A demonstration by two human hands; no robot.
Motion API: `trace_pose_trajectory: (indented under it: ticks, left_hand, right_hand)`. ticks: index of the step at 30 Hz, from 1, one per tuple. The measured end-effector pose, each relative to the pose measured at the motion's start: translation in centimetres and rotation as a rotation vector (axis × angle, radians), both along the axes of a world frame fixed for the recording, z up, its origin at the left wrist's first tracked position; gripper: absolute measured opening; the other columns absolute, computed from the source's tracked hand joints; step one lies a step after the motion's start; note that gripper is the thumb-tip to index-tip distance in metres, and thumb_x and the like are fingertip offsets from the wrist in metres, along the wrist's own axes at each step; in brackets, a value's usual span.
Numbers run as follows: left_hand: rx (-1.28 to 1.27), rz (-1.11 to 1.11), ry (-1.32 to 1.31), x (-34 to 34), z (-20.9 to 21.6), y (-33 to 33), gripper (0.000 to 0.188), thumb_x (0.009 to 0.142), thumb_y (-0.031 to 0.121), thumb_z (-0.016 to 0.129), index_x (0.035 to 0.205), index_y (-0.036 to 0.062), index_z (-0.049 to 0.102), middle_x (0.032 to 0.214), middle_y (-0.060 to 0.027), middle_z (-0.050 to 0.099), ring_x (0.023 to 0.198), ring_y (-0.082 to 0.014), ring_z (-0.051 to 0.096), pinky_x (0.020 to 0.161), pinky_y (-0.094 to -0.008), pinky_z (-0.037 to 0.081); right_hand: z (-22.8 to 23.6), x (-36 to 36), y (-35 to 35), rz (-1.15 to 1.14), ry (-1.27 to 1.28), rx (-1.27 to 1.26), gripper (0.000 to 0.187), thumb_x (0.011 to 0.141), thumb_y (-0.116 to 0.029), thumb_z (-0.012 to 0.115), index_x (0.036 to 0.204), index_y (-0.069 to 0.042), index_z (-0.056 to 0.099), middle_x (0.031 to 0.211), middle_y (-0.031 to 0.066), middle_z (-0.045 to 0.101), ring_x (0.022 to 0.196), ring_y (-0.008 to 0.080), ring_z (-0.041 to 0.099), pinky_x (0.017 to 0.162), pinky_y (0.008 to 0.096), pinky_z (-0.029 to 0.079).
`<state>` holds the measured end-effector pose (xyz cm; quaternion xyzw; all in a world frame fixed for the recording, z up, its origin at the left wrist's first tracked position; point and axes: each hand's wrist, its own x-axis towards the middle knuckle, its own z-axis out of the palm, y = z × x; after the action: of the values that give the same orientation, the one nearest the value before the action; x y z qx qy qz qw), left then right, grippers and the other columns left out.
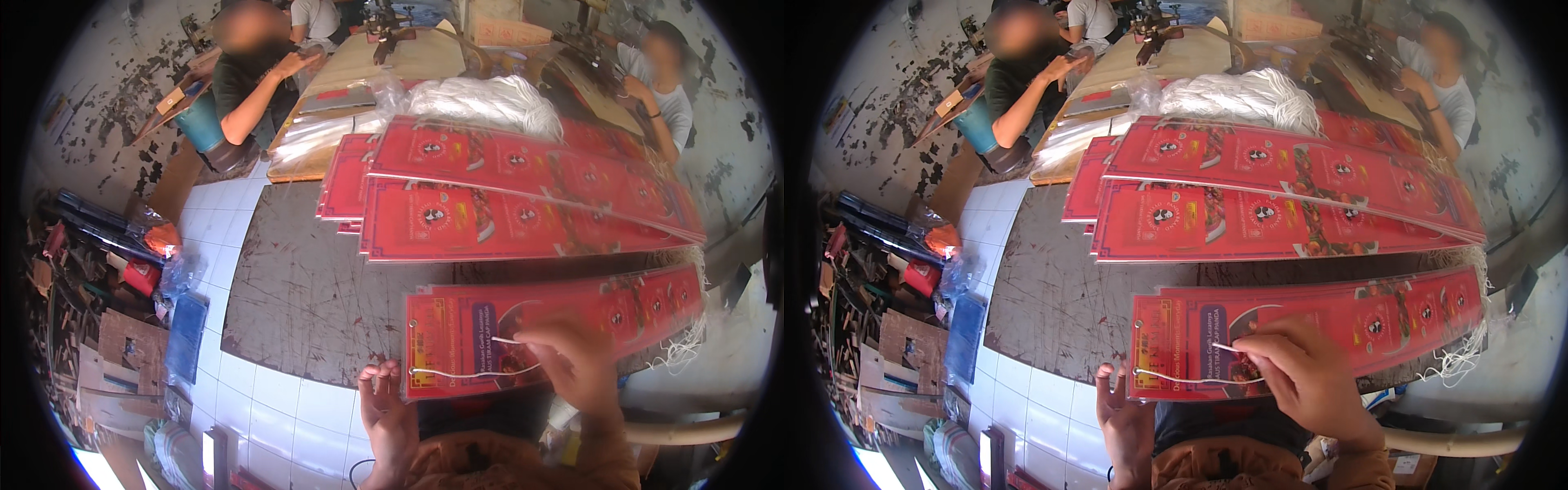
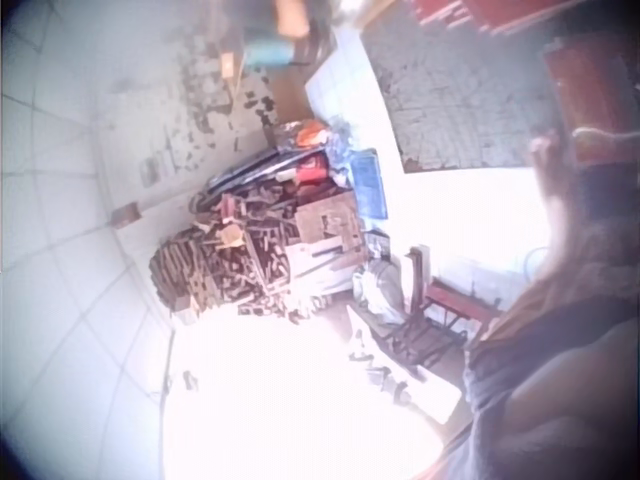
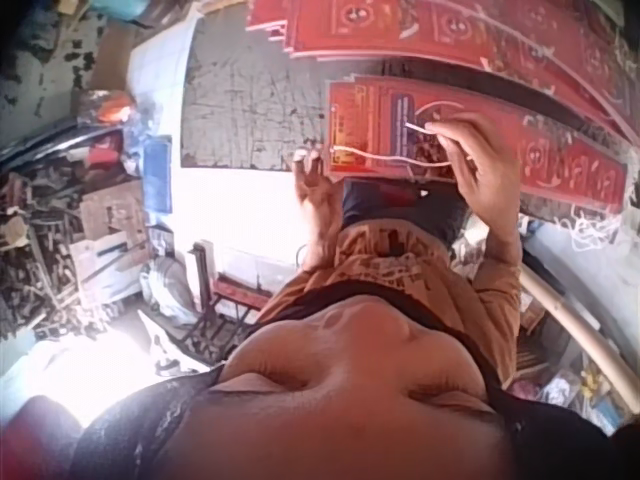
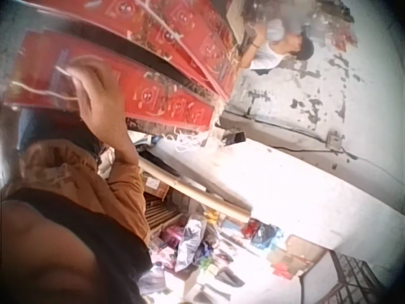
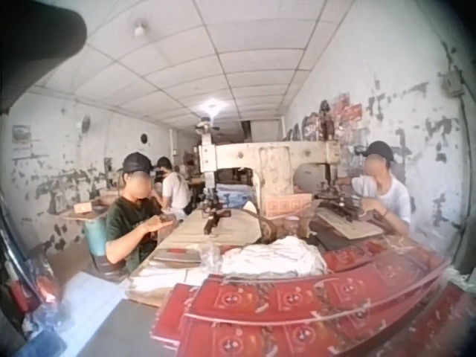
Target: The person ties a white string around a stack of red rectangular packages. They pull the string through pre-punched holes on the package edges and tie a knot to secure the bundle. The person repeats this process for multiple stacks of packages on the table.
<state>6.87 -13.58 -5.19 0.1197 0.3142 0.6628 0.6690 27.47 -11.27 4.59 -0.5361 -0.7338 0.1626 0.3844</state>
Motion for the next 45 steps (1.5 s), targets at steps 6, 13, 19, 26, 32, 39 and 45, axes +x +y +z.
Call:
trace_pose_trajectory:
  ticks: [6,13,19,26,32,39,45]
  left_hand:
    - [-0.023,-0.004,0.004,-0.4,1.1,-0.2,0.056,0.062,-0.019,0.037,0.109,0.0115,0.040,0.116,-0.0081,0.042,0.114,-0.0175,0.039,0.093,-0.0401,0.039]
    - [-0.010,0.179,-0.003,-0.4,1.3,1.9,0.038,0.074,-0.015,0.040,0.102,0.0106,0.042,0.103,-0.0069,0.046,0.101,-0.0153,0.045,0.095,-0.0321,0.036]
    - [0.019,0.224,-0.053,-0.5,0.7,3.1,0.025,0.083,-0.007,0.043,0.102,0.0094,0.042,0.095,-0.0053,0.048,0.078,-0.0116,0.044,0.075,-0.0232,0.039]
    - [-0.006,0.197,-0.024,-0.2,1.2,4.6,0.036,0.075,0.004,0.047,0.111,0.0080,0.042,0.096,-0.0055,0.048,0.066,-0.0079,0.036,0.056,-0.0179,0.032]
    - [0.031,0.074,0.155,0.2,0.9,5.1,0.033,0.085,0.005,0.047,0.118,0.0017,0.047,0.099,-0.0038,0.050,0.064,-0.0052,0.036,0.056,-0.0171,0.032]
    - [0.165,0.050,0.548,1.0,0.2,7.0,0.019,0.091,0.003,0.049,0.107,-0.0022,0.056,0.087,-0.0004,0.054,0.074,-0.0045,0.049,0.063,-0.0181,0.040]
    - [0.159,-0.055,0.469,1.3,-0.1,6.9,0.017,0.091,0.004,0.049,0.105,-0.0026,0.056,0.092,-0.0042,0.058,0.080,-0.0072,0.055,0.073,-0.0207,0.044]
  right_hand:
    - [0.7,1.2,-1.1,-0.044,-0.051,-0.040,0.019,0.078,0.006,0.060,0.092,-0.005,0.064,0.083,0.0096,0.058,0.066,0.0199,0.056,0.053,0.0289,0.043]
    - [-2.4,-0.3,-2.2,-0.234,0.242,-0.026,0.012,0.076,0.001,0.065,0.086,-0.004,0.065,0.073,0.0057,0.059,0.059,0.0134,0.054,0.049,0.0237,0.040]
    - [-2.5,-1.7,-1.6,-0.251,0.224,0.034,0.011,0.077,0.002,0.064,0.086,-0.005,0.065,0.078,0.0068,0.060,0.063,0.0126,0.058,0.051,0.0227,0.045]
    - [-1.3,-2.7,0.0,-0.210,0.130,0.045,0.014,0.079,0.002,0.062,0.090,-0.006,0.064,0.081,0.0079,0.059,0.066,0.0160,0.061,0.052,0.0258,0.049]
    - [-1.4,-4.0,0.7,-0.149,0.126,0.043,0.013,0.080,0.000,0.061,0.092,-0.005,0.059,0.081,0.0090,0.059,0.069,0.0218,0.059,0.057,0.0313,0.046]
    - [-1.6,-6.5,3.0,-0.110,0.084,0.012,0.013,0.083,-0.003,0.057,0.094,-0.007,0.053,0.082,0.0103,0.055,0.072,0.0285,0.057,0.059,0.0371,0.045]
    - [-2.0,-7.6,3.8,-0.135,0.036,-0.005,0.021,0.078,-0.004,0.059,0.098,-0.007,0.053,0.088,0.0103,0.054,0.076,0.0280,0.059,0.059,0.0360,0.048]
